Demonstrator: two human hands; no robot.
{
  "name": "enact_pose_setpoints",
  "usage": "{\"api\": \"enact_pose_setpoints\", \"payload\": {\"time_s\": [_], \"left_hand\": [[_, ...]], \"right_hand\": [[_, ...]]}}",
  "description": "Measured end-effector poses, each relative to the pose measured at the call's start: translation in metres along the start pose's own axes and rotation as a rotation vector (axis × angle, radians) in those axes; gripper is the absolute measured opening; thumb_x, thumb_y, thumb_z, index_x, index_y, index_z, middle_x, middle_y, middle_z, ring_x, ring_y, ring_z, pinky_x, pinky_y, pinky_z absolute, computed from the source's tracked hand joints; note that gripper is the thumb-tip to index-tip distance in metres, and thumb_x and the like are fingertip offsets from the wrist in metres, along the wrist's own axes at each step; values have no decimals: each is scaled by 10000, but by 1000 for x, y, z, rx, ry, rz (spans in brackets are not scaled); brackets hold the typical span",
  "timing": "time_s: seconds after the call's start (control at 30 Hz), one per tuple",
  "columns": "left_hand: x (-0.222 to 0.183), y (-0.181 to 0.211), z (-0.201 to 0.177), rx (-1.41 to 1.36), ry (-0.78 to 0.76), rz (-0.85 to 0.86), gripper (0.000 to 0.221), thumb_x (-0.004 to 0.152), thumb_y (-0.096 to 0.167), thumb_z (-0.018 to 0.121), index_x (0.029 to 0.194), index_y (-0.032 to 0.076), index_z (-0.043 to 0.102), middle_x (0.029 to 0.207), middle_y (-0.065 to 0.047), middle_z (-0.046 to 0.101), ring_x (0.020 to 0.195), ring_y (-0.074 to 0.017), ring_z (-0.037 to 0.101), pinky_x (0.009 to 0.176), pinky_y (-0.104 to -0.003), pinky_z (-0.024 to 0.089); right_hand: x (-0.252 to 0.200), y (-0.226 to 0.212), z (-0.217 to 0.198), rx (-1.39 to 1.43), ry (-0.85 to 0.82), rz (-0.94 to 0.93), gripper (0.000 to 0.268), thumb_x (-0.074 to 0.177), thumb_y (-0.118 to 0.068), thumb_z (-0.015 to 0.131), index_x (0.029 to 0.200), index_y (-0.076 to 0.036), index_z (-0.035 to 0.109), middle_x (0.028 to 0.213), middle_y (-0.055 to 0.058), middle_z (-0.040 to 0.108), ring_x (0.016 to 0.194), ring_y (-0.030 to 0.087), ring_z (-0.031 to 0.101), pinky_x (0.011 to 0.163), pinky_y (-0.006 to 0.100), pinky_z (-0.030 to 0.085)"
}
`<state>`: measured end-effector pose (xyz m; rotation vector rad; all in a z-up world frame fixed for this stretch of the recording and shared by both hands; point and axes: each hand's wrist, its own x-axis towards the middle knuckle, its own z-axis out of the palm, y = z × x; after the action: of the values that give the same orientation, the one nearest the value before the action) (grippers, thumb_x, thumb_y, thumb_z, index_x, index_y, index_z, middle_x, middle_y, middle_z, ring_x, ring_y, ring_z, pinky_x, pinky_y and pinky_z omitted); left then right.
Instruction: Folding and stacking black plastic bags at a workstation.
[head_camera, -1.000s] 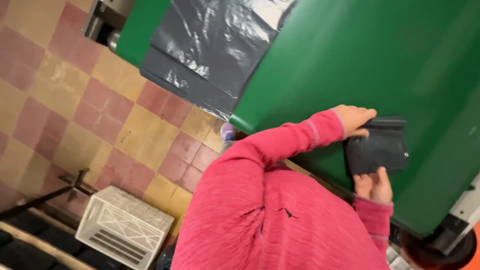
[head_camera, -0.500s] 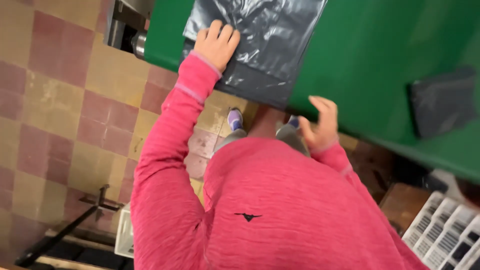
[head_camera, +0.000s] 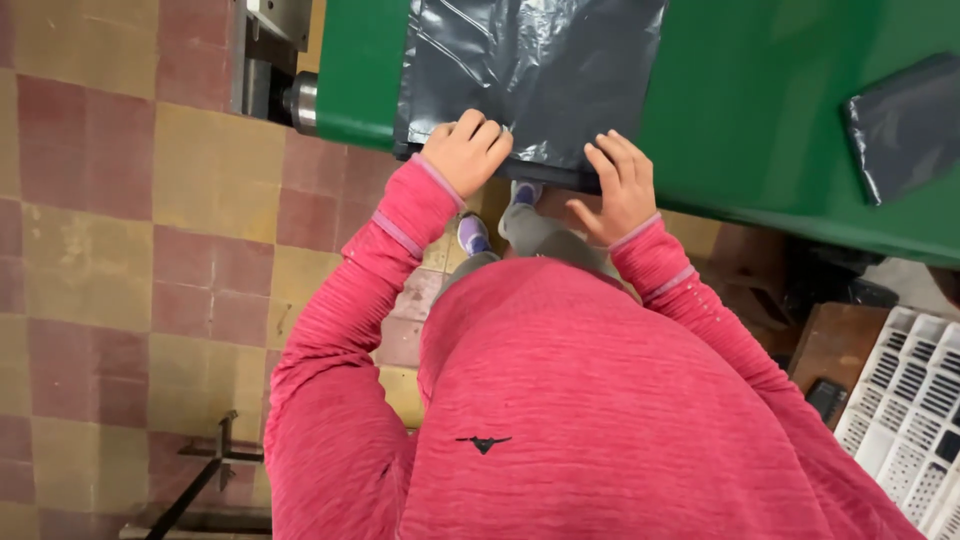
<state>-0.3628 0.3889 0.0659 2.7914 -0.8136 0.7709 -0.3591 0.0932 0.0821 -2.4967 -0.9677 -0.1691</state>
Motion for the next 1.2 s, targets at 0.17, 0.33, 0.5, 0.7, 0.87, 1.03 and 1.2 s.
{"api": "enact_pose_setpoints", "payload": {"time_s": [0.17,0.33,0.5,0.7,0.87,1.03,1.2], "left_hand": [[-5,-10,3,3,51,51,225,851,222,634,1066,159,644,967,44,559,986,-159,574,710,-304,488],[-6,-21,7,34,44,180,130,854,218,656,968,160,635,854,33,522,881,-157,566,571,-279,425],[-14,-23,-10,27,89,228,148,844,201,655,976,140,628,878,12,526,898,-178,570,647,-296,451],[-20,-16,-28,-5,72,166,256,857,196,642,1105,132,650,1040,-19,600,1084,-223,607,915,-372,513],[-29,-23,-24,73,52,43,278,877,205,619,1147,140,643,1183,-27,633,1191,-230,604,960,-407,508],[-29,-31,-63,-221,-419,-20,344,887,142,673,1226,91,637,1098,-61,654,1018,-249,661,737,-386,531],[64,-55,-88,-842,-68,-417,186,908,76,789,1039,70,657,934,-122,701,795,-283,719,702,-345,568]], "right_hand": [[1,0,6,-57,-9,14,817,756,-220,882,1464,-35,519,1491,178,504,1435,391,457,1182,503,380],[2,-4,7,-64,-5,19,819,753,-223,883,1462,-32,520,1478,174,505,1439,389,457,1184,511,376],[7,-1,14,-193,-11,-6,849,682,-269,864,1427,-29,535,1460,201,504,1403,421,452,1160,574,353],[20,-9,11,-167,139,-140,710,821,-471,836,1313,-12,609,1352,205,573,1330,400,501,1119,586,378],[18,20,1,-130,49,-184,346,844,-229,750,1141,-70,671,1185,106,681,1251,320,632,1057,489,469],[16,42,-74,274,-236,86,226,828,-62,740,1050,-79,704,988,84,733,893,287,716,774,375,560],[36,112,-110,628,-108,507,208,861,-23,799,980,-50,630,847,39,711,770,99,661,709,266,538]]}}
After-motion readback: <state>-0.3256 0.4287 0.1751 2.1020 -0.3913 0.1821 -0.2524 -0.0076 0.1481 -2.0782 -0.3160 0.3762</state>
